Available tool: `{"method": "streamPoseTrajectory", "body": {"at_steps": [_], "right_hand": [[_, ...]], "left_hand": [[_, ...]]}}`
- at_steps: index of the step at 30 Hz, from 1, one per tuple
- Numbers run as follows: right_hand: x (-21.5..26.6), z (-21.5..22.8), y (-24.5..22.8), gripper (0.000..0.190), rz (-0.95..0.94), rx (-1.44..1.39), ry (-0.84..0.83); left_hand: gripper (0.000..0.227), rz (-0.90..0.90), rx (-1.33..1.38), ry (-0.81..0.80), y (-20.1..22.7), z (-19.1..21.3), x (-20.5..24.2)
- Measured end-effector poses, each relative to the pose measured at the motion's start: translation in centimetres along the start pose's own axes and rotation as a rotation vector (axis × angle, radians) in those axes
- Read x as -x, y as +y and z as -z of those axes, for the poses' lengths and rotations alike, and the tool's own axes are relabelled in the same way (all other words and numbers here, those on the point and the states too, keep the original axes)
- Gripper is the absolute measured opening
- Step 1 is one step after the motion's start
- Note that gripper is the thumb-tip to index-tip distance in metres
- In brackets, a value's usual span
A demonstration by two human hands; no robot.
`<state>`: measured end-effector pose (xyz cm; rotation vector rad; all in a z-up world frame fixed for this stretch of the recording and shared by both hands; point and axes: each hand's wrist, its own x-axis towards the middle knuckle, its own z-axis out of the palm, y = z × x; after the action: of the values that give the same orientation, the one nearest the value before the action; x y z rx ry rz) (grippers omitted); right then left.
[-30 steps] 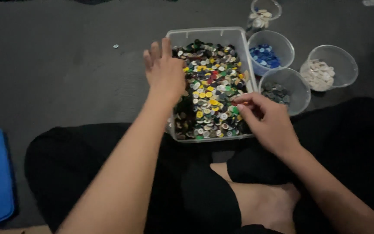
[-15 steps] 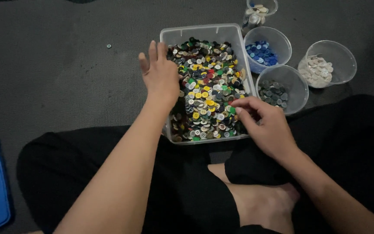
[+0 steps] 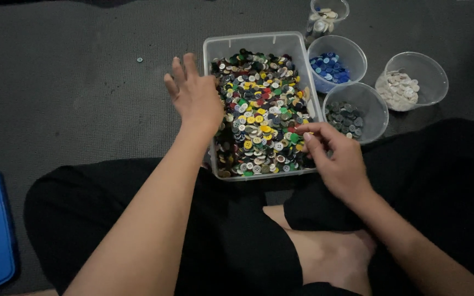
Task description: Sorting various types and colors of buttons from a large plastic bin into several smaller containers.
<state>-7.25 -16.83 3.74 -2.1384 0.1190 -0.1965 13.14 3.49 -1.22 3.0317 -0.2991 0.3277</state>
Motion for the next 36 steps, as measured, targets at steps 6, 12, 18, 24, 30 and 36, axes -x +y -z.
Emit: {"method": "streamPoseTrajectory", "body": {"at_steps": [6, 12, 18, 24, 30, 36], "right_hand": [[0.3, -1.1, -0.3, 0.022, 0.119, 0.105, 0.11], [0.2, -1.1, -0.2, 0.024, 0.116, 0.05, 0.106], [0.2, -1.0, -0.8, 0.024, 0.136, 0.113, 0.095], [0.2, -1.0, -0.4, 0.024, 0.175, 0.13, 0.105], [0.5, -1.7, 0.9, 0.016, 0.259, 0.156, 0.187], [1.3, -1.7, -0.9, 0.014, 0.437, 0.221, 0.114]], "left_hand": [[0.021, 0.03, -0.014, -0.017, 0.4, -0.3, -0.7], [0.024, -0.086, -0.167, 0.014, 0.5, -1.0, -1.5], [0.021, -0.112, -0.112, 0.015, 0.2, -2.0, -1.6], [0.02, 0.024, 0.154, -0.27, 0.8, 2.8, -0.4], [0.02, -0.128, 0.424, 0.171, 1.5, 4.3, 5.6], [0.031, 0.118, 0.636, 0.144, 0.0, 5.5, 10.8]]}}
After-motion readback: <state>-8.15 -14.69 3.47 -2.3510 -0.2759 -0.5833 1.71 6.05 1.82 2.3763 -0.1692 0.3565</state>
